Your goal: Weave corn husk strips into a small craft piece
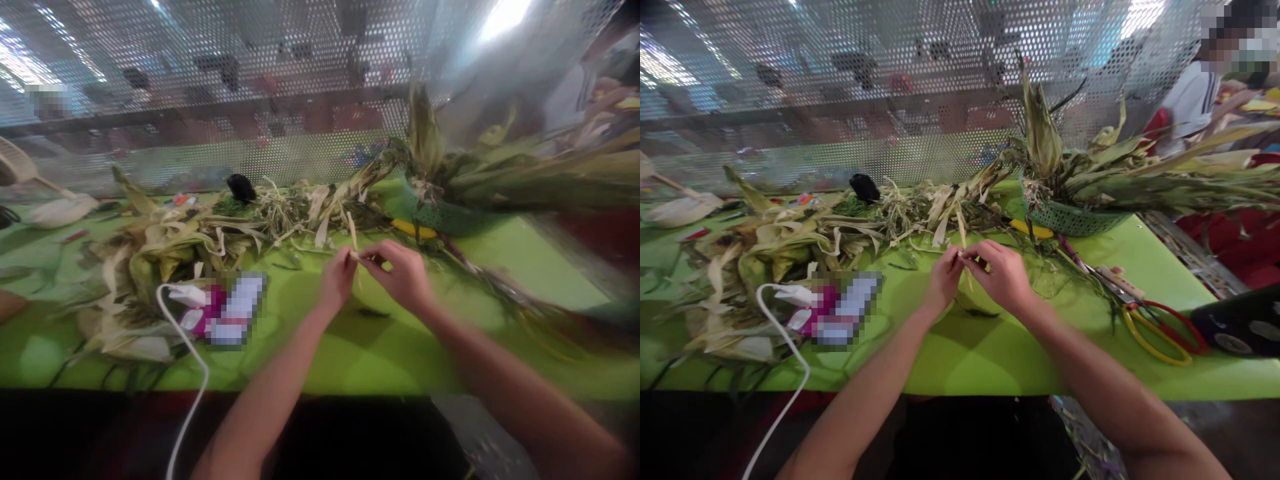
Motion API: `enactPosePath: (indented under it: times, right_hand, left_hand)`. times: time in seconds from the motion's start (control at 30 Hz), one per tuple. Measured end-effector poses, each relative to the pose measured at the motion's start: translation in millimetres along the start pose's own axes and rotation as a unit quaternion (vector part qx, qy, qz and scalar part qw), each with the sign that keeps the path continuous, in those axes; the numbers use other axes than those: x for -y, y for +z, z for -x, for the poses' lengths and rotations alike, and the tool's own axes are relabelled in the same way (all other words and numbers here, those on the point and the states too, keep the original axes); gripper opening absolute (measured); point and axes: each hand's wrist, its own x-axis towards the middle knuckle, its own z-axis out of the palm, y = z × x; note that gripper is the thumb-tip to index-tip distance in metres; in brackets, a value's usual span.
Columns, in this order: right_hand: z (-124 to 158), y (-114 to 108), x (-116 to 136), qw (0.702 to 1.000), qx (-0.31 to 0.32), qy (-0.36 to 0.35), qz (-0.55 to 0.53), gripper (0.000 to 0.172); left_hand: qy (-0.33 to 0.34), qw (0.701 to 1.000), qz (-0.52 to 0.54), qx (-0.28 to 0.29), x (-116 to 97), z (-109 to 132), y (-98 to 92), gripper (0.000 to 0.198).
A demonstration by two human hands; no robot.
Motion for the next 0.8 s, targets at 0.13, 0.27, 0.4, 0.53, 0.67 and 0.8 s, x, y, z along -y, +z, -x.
enactPosePath:
  times: [0.13, 0.27, 0.4, 0.53, 0.67, 0.8]
  right_hand:
    - [-2, 0, -2, 0.999, -0.001, 0.042, -0.022, 0.011]
    - [-3, 2, -8, 0.999, 0.008, 0.034, -0.038, 0.012]
    - [-2, 3, -11, 1.000, 0.005, 0.014, -0.026, 0.011]
    - [-2, 4, -14, 1.000, 0.012, -0.014, 0.023, 0.012]
    - [-2, 5, -16, 0.991, 0.022, -0.072, 0.109, 0.016]
    - [-3, 5, -17, 0.971, 0.046, -0.142, 0.187, 0.021]
  left_hand:
    - [-0.102, 0.968, 0.230, -0.008, -9, 0, -4.7, 0.025]
    - [-0.150, 0.922, 0.357, 0.022, -12, -1, -3.7, 0.023]
    - [-0.169, 0.893, 0.414, 0.052, -11, -1, -5.0, 0.022]
    - [-0.165, 0.890, 0.418, 0.071, -12, -1, -6.9, 0.024]
    - [-0.183, 0.906, 0.380, 0.046, -14, -2, -6.5, 0.031]
    - [-0.199, 0.902, 0.383, 0.002, -14, -3, -5.8, 0.034]
